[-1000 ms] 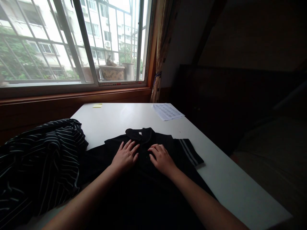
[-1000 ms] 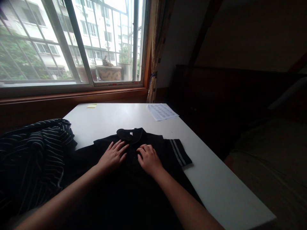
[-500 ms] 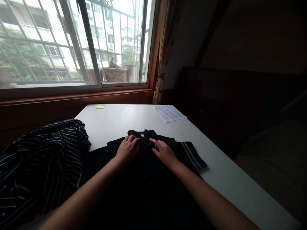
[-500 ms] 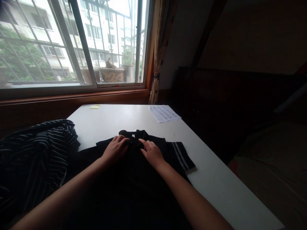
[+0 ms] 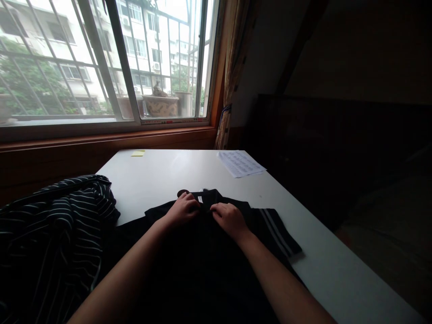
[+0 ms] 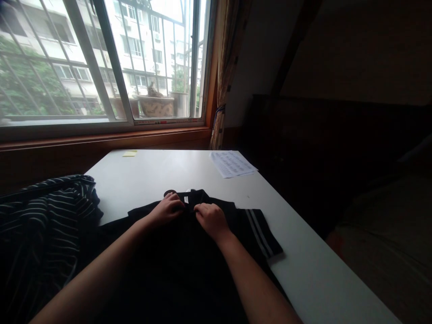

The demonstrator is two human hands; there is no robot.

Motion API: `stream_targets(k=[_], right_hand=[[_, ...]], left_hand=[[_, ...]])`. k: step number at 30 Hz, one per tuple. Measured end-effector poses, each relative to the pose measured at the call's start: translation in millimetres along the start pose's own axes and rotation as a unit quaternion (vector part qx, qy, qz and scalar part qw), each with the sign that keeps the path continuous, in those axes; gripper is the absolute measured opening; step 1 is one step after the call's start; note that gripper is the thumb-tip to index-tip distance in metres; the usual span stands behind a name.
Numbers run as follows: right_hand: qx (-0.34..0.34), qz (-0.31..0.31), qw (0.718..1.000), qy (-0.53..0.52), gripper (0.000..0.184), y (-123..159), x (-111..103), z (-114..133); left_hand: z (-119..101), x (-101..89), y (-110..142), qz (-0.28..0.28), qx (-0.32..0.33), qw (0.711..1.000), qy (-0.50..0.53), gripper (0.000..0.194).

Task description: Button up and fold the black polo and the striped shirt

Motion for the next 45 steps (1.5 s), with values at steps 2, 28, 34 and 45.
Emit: stream_targets(k=[2,28,34,45], right_hand=[[-0.003,-0.002,1.000,0.006,0.016,0.7,-2.0,-2.6],[0.076,-0.057,0.995,-0.001,0.021,3.3,-8.4,-15.5],[0.057,-0.078,0.995,-0.013,0.020,4.5,-8.1,-15.1],[0.045,-0.131,0.977,-0.163,0.021,0.4,-13.7,0.9]], left_hand=[[0.4,-0.3,-0.3,0.000,0.002,1.000,0.018,0.010],[1.8,3.9,1.4,0.061,0.046,0.993,0.085,0.024],[-0.6,2.7,1.6,0.018,0.038,0.996,0.076,0.014],[-10.5,-3.2,0.5,-0.058,-0.020,0.984,0.165,0.014]])
Point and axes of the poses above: each hand's wrist, its own y-axis away from the middle knuckle, its own x-axis out of the palm, z = x × y, the point moved 4 cm from there along -y, towards the middle knuckle
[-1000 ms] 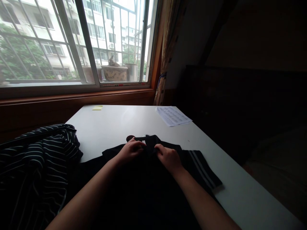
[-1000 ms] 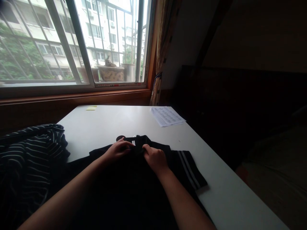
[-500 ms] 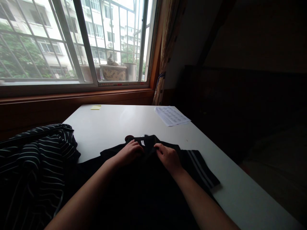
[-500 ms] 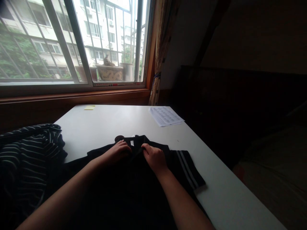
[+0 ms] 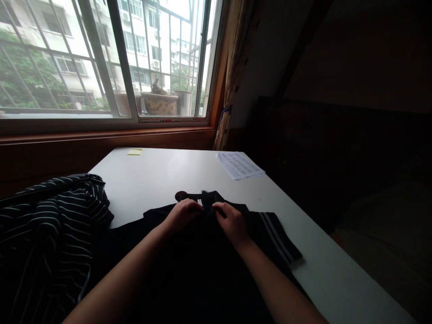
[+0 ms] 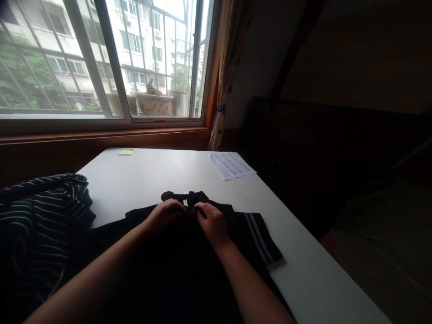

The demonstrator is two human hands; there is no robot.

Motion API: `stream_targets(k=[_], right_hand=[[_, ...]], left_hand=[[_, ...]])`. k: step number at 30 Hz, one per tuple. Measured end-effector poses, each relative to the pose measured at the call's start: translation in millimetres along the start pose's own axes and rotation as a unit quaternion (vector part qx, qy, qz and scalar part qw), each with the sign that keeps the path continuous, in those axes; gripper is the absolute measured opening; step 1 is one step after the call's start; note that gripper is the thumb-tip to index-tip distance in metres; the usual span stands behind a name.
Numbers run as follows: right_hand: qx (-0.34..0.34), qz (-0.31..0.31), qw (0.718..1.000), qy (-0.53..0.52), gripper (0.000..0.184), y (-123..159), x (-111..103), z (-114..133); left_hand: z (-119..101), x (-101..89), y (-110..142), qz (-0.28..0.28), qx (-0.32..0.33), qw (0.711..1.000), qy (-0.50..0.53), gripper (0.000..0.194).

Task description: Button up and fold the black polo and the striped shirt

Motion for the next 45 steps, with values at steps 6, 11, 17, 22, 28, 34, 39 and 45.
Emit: stream_targets(k=[6,11,17,22,28,34,39,45], right_hand=[[0.052,0.040,0.993,-0.097,0.015,-4.1,2.2,9.6],[0.214,0.039,0.953,-0.211,0.021,-0.6,12.9,-9.0],[0.326,-0.016,0.864,-0.384,0.037,5.4,22.3,-21.5],[0.341,-0.015,0.850,-0.401,0.052,5.6,21.7,-17.2],[0.278,-0.009,0.921,-0.273,0.048,6.2,25.5,-18.6],[0.212,-0.017,0.968,-0.133,0.039,5.4,19.1,-9.6],[0.108,-0.016,0.994,-0.031,0.039,5.0,15.1,6.9],[0.164,0.018,0.976,-0.139,0.042,4.7,18.0,1.4]], left_hand=[[-4.4,2.0,0.3,-0.006,0.000,1.000,-0.006,0.012],[-6.4,1.7,0.5,-0.012,-0.001,1.000,-0.019,0.014],[-3.2,3.6,-1.4,-0.005,0.004,1.000,-0.028,0.012],[0.3,7.8,-2.3,0.004,0.006,0.999,-0.044,0.012],[-0.6,11.8,-0.3,0.000,0.000,0.997,-0.076,0.009],[-1.8,12.8,-0.2,-0.006,-0.006,0.995,-0.096,0.010],[-4.7,14.5,-0.8,-0.001,-0.007,0.994,-0.107,0.009],[-3.4,14.5,-0.5,0.000,-0.017,0.993,-0.120,0.009]])
Point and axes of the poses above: each hand's wrist, its own y-axis away from the middle knuckle, its own x-axis out of the palm, z = x × y, the point moved 4 cm from there along -y, towards the middle knuckle
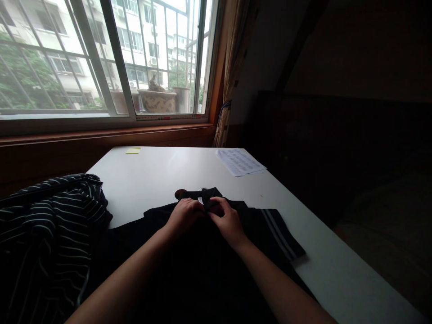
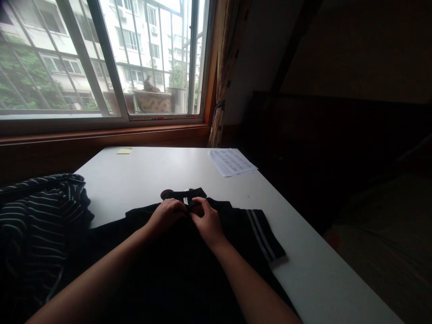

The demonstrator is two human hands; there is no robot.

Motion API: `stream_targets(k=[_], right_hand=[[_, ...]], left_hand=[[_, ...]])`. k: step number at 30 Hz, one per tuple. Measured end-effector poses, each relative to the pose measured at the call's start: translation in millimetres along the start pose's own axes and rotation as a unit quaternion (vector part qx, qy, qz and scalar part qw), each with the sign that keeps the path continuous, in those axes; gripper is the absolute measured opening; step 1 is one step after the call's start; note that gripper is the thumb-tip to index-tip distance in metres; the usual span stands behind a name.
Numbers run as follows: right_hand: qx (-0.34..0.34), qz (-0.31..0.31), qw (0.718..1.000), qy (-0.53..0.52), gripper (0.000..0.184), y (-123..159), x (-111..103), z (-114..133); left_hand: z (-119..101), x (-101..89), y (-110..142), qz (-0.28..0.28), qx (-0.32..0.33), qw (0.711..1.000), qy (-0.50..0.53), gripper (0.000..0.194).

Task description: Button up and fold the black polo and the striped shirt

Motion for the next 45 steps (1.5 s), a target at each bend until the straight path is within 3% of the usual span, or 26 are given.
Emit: stream_targets(k=[6,14,22,31,38,45], right_hand=[[0.072,0.030,0.990,-0.119,0.041,-4.8,0.2,-15.5],[0.115,0.019,0.976,-0.183,0.036,-6.8,5.5,-21.4],[0.191,-0.002,0.942,-0.275,0.048,-7.5,4.5,-25.2],[0.229,0.001,0.924,-0.306,0.055,-7.0,1.1,-29.9],[0.148,-0.036,0.964,-0.220,0.040,-6.9,4.1,-28.8],[0.188,0.051,0.965,-0.175,0.049,-11.9,-6.3,-31.7]], left_hand=[[1.4,0.9,0.2,-0.002,-0.008,1.000,-0.009,0.006],[-3.9,-0.6,0.9,-0.007,0.002,1.000,-0.004,0.007],[0.0,0.5,-1.2,-0.019,0.005,0.998,0.060,0.010],[5.4,0.4,-3.6,-0.008,-0.014,0.991,0.130,0.012],[4.1,-0.9,-4.3,0.019,-0.018,0.988,0.155,0.011],[7.7,1.8,-3.5,0.028,-0.026,0.986,0.161,0.013]])
Point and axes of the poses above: each hand's wrist, its own y-axis away from the middle knuckle, its own x-axis out of the palm, z = x × y, the point moved 4 cm from there along -y, towards the middle knuckle
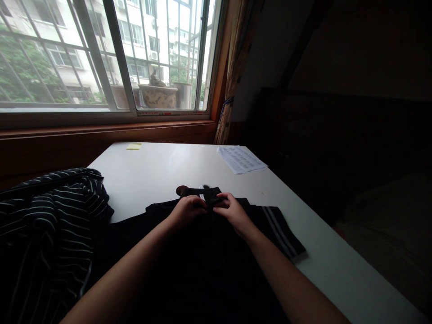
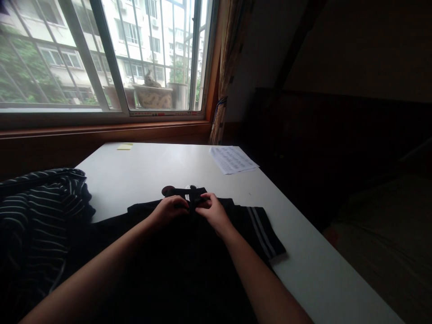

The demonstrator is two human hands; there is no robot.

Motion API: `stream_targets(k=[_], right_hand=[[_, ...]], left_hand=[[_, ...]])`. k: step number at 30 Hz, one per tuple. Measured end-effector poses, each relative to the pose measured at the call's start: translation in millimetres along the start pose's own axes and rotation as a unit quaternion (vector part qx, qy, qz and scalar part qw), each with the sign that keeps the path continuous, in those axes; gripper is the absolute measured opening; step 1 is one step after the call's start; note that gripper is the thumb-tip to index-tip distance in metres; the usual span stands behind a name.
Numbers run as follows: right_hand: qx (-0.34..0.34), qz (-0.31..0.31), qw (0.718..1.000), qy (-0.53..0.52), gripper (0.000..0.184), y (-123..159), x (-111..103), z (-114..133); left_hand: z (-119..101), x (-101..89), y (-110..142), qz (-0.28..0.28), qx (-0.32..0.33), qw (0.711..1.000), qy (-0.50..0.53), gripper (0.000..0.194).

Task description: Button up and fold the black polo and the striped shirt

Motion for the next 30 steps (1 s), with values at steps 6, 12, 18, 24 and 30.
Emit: stream_targets(k=[6,12,18,24,30], right_hand=[[-0.011,0.004,0.997,0.070,0.044,-1.0,-6.2,2.4],[-0.029,-0.039,0.999,0.016,0.042,3.1,4.9,3.0],[-0.014,-0.052,0.998,-0.027,0.043,5.9,14.3,-1.5],[0.010,-0.046,0.996,-0.073,0.045,8.2,17.2,-2.6],[0.014,-0.037,0.995,-0.096,0.044,9.9,18.9,0.4]], left_hand=[[2.3,-0.7,0.6,0.000,-0.008,1.000,-0.008,0.012],[1.3,-0.5,0.1,0.005,-0.012,1.000,-0.023,0.011],[3.2,-0.1,1.1,0.000,-0.018,1.000,-0.022,0.013],[1.9,-1.4,1.4,-0.010,-0.035,0.999,-0.014,0.013],[5.7,1.0,1.3,-0.030,-0.052,0.998,-0.012,0.013]])
Point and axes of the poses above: each hand's wrist, its own y-axis away from the middle knuckle, its own x-axis out of the palm, z = x × y, the point moved 4 cm from there along -y, towards the middle knuckle
